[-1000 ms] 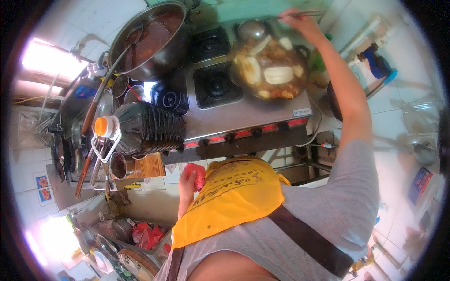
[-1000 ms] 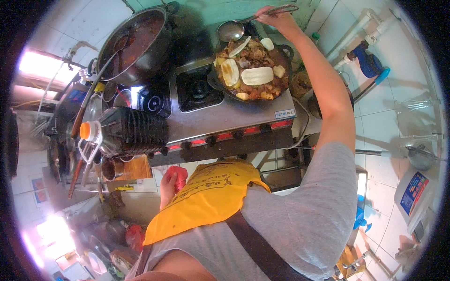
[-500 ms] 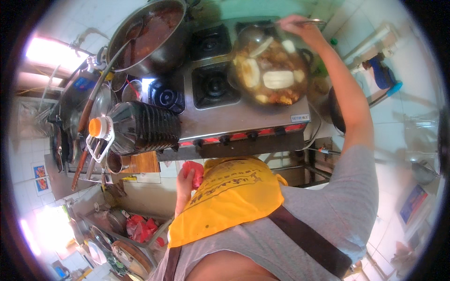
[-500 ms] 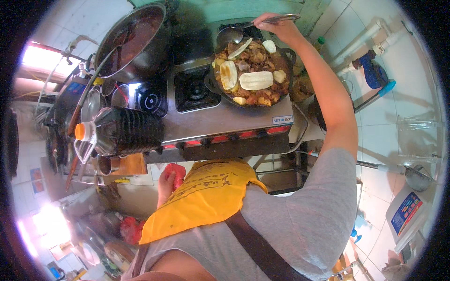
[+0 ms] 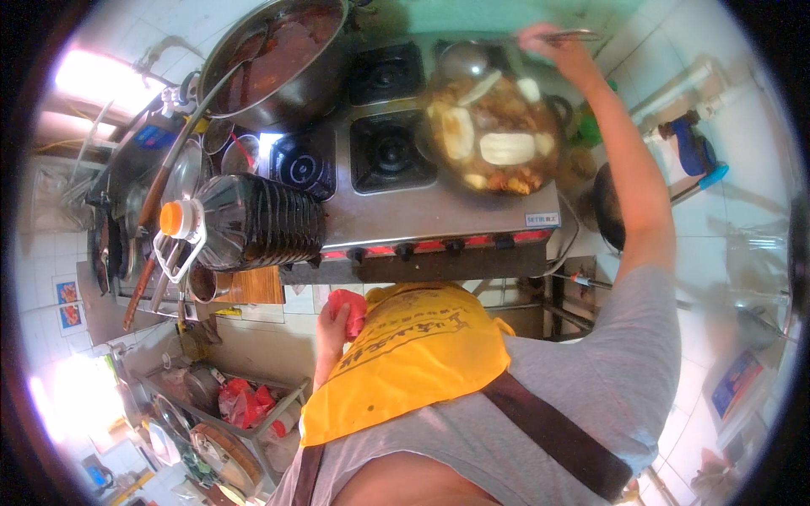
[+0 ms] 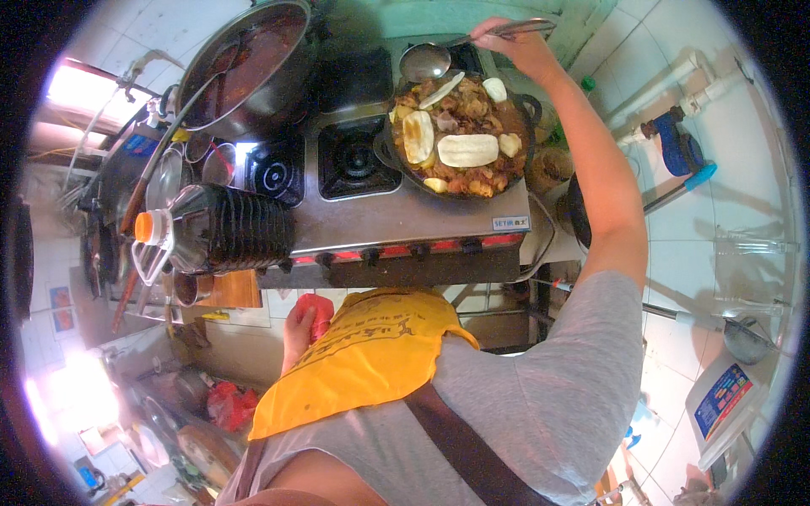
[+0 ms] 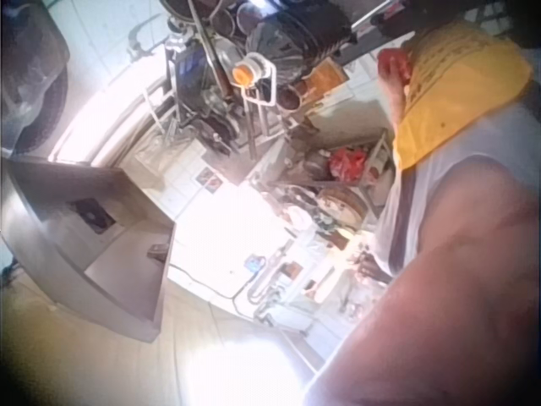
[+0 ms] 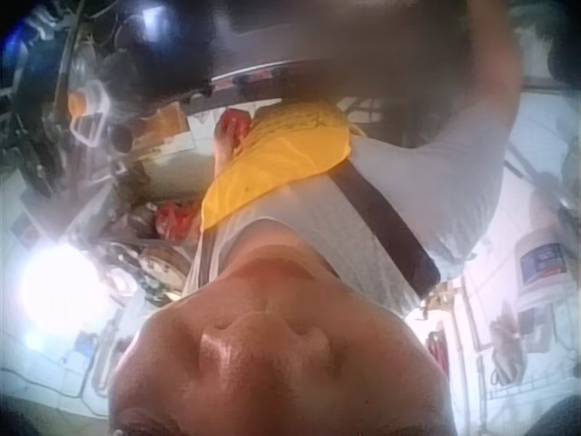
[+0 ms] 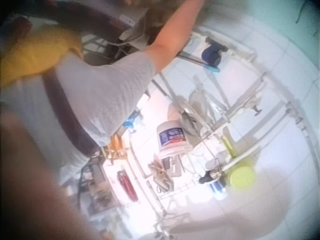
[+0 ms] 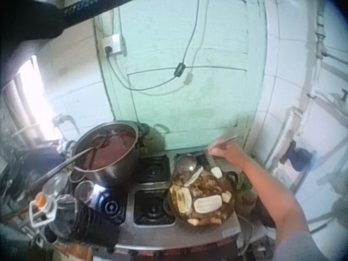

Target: The person stirs a pot of stew on a gas stove using a ladle, then moves to a counter to peel garlic cloves by hand and place them into a small bowl.

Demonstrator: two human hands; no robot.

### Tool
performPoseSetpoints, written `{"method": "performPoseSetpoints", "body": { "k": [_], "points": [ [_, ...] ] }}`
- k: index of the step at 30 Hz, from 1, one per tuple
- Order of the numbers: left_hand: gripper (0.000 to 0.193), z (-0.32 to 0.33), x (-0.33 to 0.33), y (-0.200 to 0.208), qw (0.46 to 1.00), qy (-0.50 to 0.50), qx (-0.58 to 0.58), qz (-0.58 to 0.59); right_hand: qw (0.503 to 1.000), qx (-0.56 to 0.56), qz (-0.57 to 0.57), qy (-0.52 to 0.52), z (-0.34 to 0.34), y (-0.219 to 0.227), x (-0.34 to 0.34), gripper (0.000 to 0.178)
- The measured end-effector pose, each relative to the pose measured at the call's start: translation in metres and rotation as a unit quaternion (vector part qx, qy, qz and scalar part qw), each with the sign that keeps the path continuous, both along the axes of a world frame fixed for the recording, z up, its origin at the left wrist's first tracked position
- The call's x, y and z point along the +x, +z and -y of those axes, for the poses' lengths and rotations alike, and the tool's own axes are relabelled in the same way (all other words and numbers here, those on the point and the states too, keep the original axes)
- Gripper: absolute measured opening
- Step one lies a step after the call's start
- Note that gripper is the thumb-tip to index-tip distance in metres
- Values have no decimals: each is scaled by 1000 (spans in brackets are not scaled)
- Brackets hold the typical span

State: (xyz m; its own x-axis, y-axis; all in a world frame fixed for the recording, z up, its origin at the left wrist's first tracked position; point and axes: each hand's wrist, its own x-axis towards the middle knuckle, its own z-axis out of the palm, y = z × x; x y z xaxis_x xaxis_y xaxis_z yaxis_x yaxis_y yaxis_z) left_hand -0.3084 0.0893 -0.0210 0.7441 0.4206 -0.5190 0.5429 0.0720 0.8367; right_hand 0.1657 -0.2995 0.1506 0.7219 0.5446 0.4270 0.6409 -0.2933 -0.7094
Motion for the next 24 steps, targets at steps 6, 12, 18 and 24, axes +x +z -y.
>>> {"method": "performPoseSetpoints", "body": {
  "k": [6, 12, 18, 24],
  "points": [
    [26, 8, 4, 12, 999, -11, 46, -10, 999, -8, -49, -21, 5, -14, -1, 16],
    [27, 4, -5, -1, 999, 5, 40, -16, 997, 8, -75, 14, 1, -10, -7, 15],
    [27, 10, -1, 12, 999, -1, 37, -19, 994, 34, -95, 38, 1, -3, -2, 15],
    [28, 12, 0, 12, 999, 16, 21, -23, 990, 10, -131, 54, -2, -14, 7, 17]
  ]
}}
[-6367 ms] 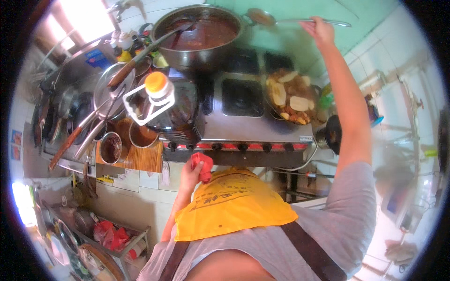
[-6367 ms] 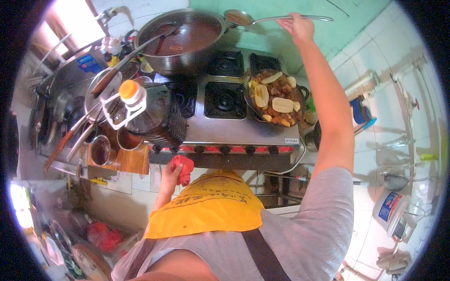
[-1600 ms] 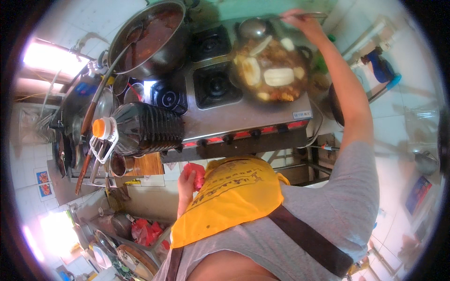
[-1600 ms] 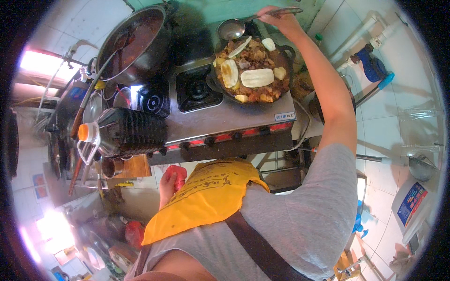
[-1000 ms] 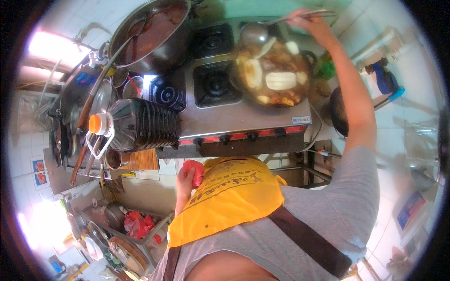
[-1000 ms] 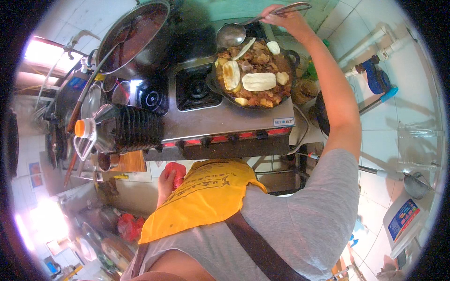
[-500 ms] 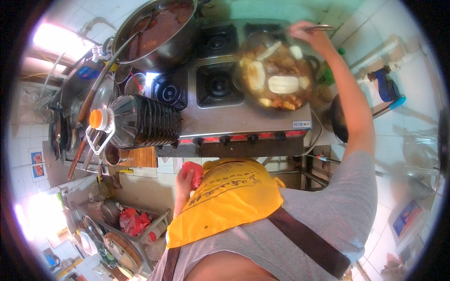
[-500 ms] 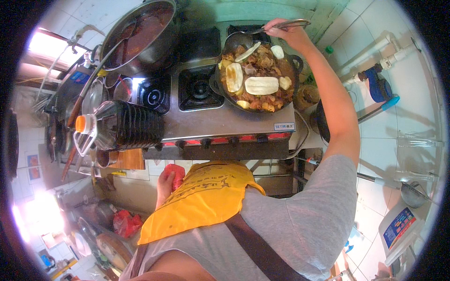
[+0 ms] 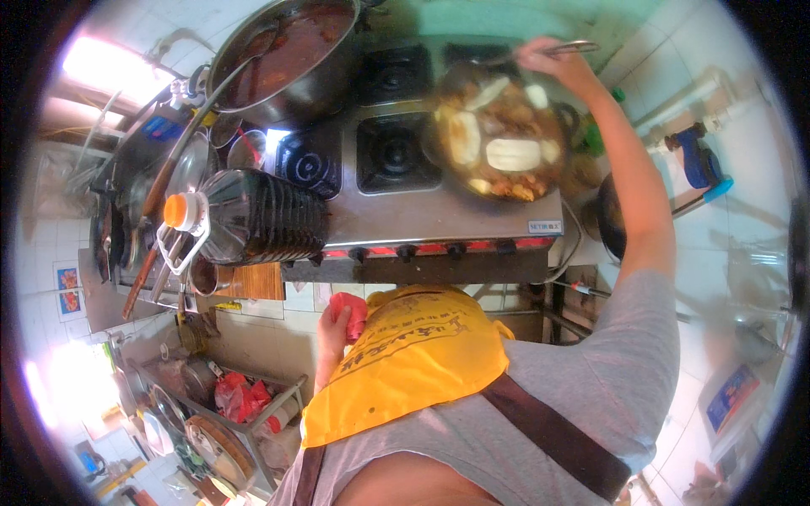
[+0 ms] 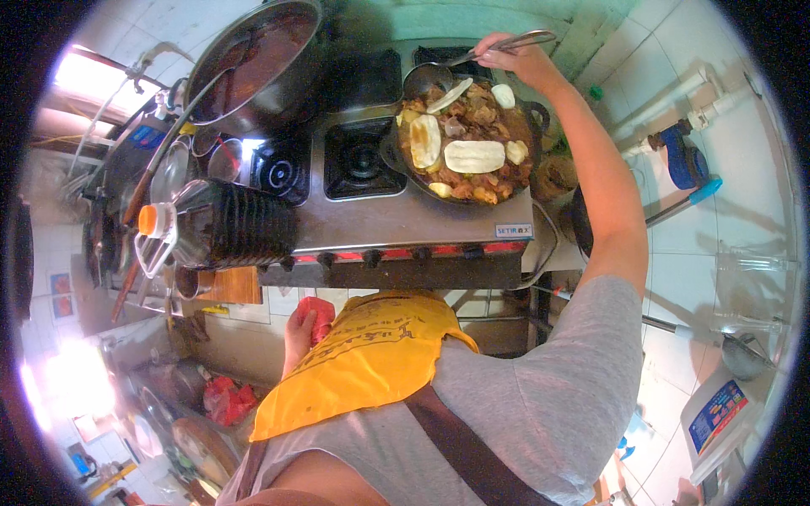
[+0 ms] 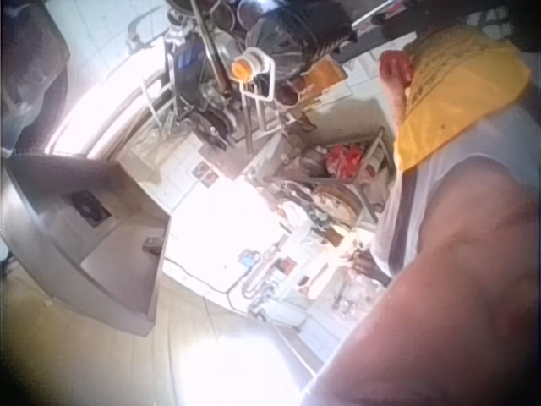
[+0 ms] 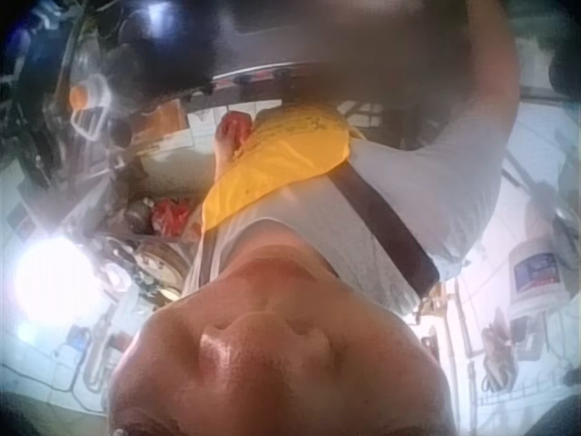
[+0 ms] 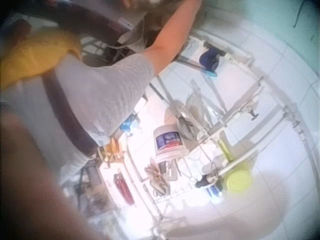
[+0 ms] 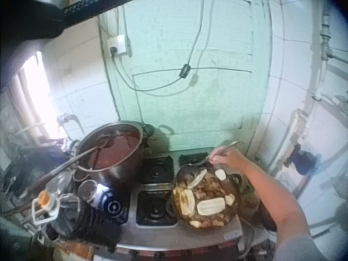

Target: The person stirs a pot of stew on a gas stove using a ladle, then moves to a counter to peel garlic cloves by hand and place them into a small bowl.

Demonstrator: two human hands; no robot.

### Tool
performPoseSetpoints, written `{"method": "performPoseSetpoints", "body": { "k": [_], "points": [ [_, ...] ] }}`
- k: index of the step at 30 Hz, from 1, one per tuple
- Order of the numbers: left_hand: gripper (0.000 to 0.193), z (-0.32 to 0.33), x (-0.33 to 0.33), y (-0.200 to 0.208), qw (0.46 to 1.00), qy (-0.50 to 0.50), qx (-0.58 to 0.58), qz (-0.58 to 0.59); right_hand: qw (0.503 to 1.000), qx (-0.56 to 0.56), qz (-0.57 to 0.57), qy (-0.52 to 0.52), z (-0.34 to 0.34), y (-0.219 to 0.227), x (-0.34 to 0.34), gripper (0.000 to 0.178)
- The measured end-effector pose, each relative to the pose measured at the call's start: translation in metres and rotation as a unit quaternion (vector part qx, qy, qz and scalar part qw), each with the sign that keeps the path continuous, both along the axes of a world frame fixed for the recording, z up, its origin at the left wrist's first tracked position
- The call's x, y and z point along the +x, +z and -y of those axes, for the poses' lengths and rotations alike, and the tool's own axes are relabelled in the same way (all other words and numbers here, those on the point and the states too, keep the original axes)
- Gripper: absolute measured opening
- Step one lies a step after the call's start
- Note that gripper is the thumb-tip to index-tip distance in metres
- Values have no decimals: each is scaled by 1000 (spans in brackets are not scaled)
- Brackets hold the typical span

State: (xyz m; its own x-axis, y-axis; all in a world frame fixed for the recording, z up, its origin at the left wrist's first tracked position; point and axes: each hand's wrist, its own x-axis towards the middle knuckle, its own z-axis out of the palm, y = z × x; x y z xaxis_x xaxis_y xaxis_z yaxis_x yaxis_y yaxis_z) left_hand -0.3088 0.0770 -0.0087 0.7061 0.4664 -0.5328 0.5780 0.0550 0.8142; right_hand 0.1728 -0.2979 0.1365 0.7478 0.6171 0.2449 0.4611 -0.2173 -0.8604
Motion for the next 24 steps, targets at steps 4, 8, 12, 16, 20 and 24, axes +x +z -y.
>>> {"method": "performPoseSetpoints", "body": {
  "k": [4, 8, 12, 16, 20, 24],
  "points": [
    [27, -5, -8, -12, 1000, 17, -7, 5, 992, 80, -85, -52, 7, -12, 8, 18],
    [27, -4, -8, -14, 999, 26, -28, 14, 984, 135, -100, -63, 11, -19, 15, 19],
    [27, -1, -3, -6, 999, 16, -35, 1, 976, 169, -124, -60, 12, -24, 17, 17],
    [28, 0, -2, -3, 1000, 10, -29, 0, 982, 151, -111, -9, 8, -15, 9, 16],
    [28, 1, 0, -1, 1000, 14, -26, -1, 997, 43, -58, -13, 7, -6, 5, 17],
    [30, -5, -5, -12, 999, 16, -35, 2, 996, 51, -77, -22, 1, -5, 2, 18]
  ]
}}
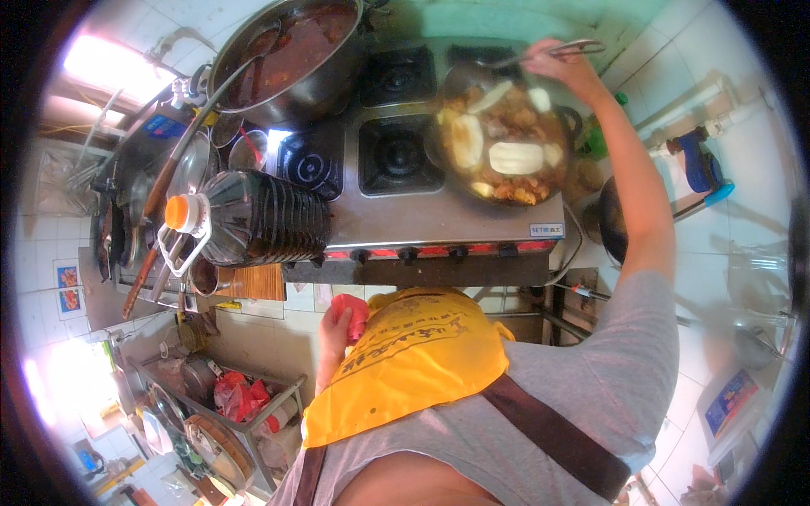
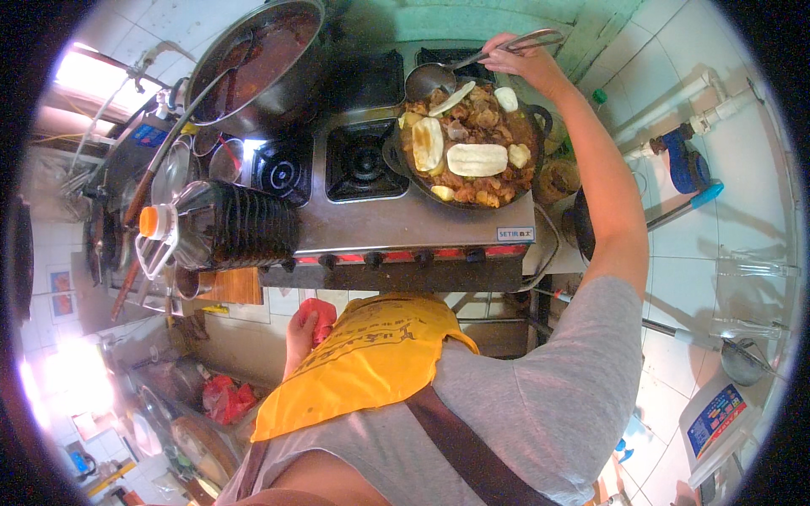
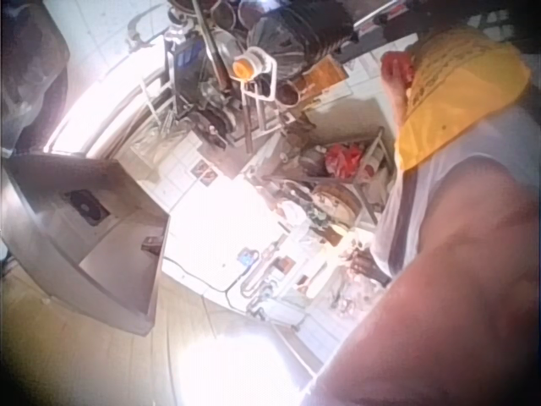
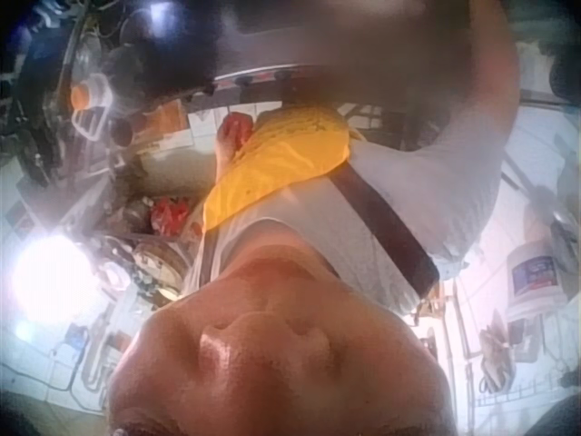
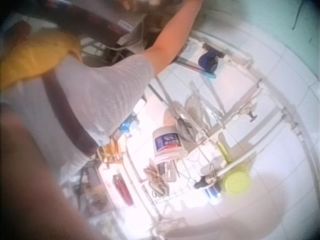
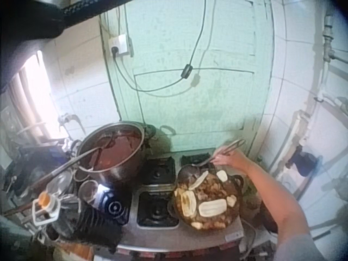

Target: The person stirs a pot of stew on a gas stove using a ladle, then moves to a counter to peel garlic cloves by hand and place them into a small bowl.

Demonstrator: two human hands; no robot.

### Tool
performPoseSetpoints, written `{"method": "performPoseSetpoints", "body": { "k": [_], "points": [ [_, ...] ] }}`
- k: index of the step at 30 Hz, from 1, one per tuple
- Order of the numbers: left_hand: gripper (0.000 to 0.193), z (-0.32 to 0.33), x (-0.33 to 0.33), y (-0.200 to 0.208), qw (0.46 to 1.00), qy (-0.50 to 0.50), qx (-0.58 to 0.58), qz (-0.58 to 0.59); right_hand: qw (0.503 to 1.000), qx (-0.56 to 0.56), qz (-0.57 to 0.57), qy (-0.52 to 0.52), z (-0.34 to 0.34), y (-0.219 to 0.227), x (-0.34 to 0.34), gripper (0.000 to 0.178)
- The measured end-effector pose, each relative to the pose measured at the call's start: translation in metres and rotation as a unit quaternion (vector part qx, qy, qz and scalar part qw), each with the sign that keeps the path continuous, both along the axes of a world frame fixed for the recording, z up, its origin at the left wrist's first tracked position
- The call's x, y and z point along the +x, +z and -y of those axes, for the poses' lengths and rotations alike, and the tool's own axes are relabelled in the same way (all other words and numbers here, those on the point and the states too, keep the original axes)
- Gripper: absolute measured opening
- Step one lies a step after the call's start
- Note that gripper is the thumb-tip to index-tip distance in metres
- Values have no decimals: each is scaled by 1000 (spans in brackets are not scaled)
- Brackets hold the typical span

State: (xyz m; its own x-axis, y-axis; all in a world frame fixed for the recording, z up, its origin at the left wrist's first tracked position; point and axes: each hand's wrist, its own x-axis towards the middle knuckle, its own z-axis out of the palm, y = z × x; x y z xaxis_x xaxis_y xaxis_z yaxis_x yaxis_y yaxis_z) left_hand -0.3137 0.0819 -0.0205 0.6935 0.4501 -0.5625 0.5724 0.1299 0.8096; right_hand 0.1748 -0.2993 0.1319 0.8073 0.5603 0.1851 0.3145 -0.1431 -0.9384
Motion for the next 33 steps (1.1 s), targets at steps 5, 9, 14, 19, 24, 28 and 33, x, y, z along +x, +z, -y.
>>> {"method": "performPoseSetpoints", "body": {
  "k": [5, 9, 14, 19, 24, 28, 33],
  "points": [
    [30, 3, 5, 5, 1000, -8, 28, -3, 995, 95, -36, -21, 7, -14, 10, 18],
    [30, 9, 10, 21, 1000, 9, 1, -18, 991, 127, -39, -31, 8, -5, 2, 17],
    [30, -3, -2, -6, 999, -24, 42, 11, 997, 70, 29, 3, 3, 14, -14, 15],
    [31, -1, 6, -3, 999, -31, 42, 3, 992, 4, 129, 15, -12, 18, -33, 14],
    [34, -8, 2, -14, 998, -36, 49, -12, 967, -54, 250, 14, -25, 20, -48, 12],
    [34, -6, 4, -10, 998, -42, 55, -12, 963, -18, 269, 15, -21, 14, -50, 12],
    [32, -1, 10, 3, 996, -51, 73, -9, 966, -14, 259, 10, -10, 11, -47, 12]
  ]
}}
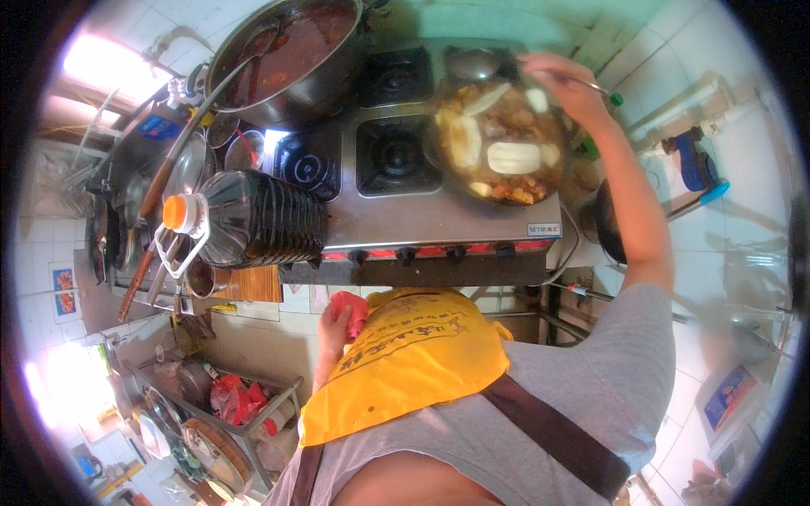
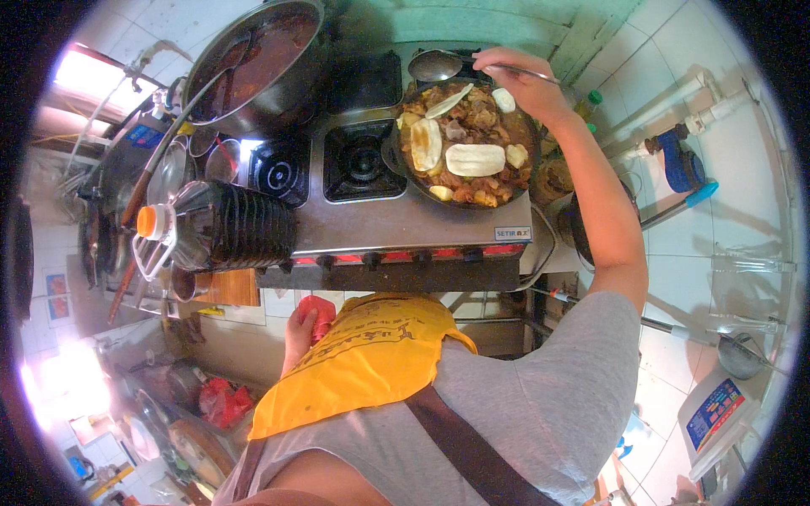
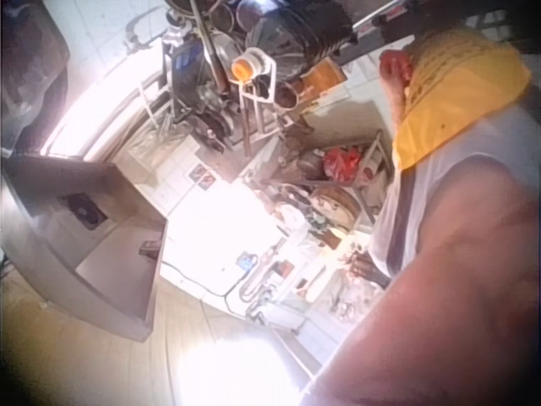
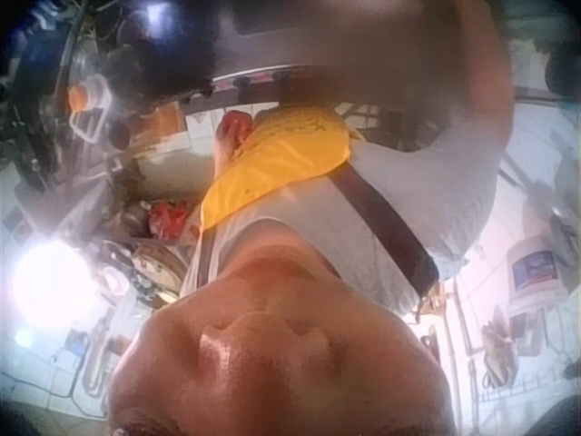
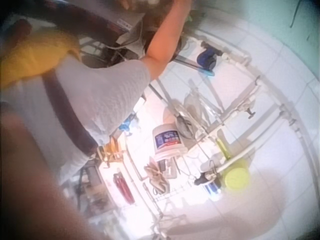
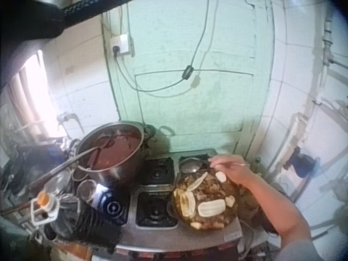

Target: The person stirs a pot of stew on a gas stove using a ladle, then moves to a counter to peel garlic cloves by hand and place them into a small bowl.

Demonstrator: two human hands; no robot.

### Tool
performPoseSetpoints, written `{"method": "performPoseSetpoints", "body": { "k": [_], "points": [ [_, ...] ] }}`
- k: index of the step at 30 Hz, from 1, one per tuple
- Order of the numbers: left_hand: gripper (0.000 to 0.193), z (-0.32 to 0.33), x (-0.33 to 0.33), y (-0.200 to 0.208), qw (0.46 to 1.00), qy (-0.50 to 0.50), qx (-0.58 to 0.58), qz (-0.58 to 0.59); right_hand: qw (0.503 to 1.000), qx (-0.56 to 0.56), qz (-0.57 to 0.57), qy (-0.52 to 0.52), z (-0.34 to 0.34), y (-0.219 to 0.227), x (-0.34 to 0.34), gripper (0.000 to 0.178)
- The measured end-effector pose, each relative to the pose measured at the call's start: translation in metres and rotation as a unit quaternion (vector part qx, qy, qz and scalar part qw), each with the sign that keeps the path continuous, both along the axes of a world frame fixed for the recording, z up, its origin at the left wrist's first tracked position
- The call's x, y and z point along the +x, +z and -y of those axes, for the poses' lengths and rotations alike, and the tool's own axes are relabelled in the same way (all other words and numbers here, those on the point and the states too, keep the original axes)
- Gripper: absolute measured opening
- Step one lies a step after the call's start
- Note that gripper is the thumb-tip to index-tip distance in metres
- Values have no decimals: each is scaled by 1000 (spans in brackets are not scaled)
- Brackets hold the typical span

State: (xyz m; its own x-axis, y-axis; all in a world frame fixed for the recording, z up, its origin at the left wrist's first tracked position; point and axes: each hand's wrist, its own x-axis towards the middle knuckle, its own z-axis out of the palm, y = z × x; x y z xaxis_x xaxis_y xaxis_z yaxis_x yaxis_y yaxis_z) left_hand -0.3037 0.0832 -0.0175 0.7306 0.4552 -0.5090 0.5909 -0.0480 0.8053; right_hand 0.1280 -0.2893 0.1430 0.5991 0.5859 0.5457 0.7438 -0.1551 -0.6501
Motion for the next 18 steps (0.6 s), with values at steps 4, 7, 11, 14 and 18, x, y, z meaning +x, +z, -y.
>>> {"method": "performPoseSetpoints", "body": {
  "k": [4, 7, 11, 14, 18],
  "points": [
    [31, -3, -2, -5, 999, 19, -41, -1, 999, -24, -33, -21, 4, -5, 6, 12],
    [30, -7, -6, -15, 999, 21, -47, 4, 997, -41, -44, -38, 2, -6, 6, 12],
    [31, -6, -5, -15, 1000, 16, -23, 10, 996, -66, -49, -39, 0, -2, 10, 12],
    [31, -11, -10, -22, 1000, 11, -22, -4, 996, -77, -48, -14, -2, 3, 14, 12],
    [31, -10, -10, -22, 998, 22, -52, 5, 991, -80, -109, -19, -3, 4, 20, 12]
  ]
}}
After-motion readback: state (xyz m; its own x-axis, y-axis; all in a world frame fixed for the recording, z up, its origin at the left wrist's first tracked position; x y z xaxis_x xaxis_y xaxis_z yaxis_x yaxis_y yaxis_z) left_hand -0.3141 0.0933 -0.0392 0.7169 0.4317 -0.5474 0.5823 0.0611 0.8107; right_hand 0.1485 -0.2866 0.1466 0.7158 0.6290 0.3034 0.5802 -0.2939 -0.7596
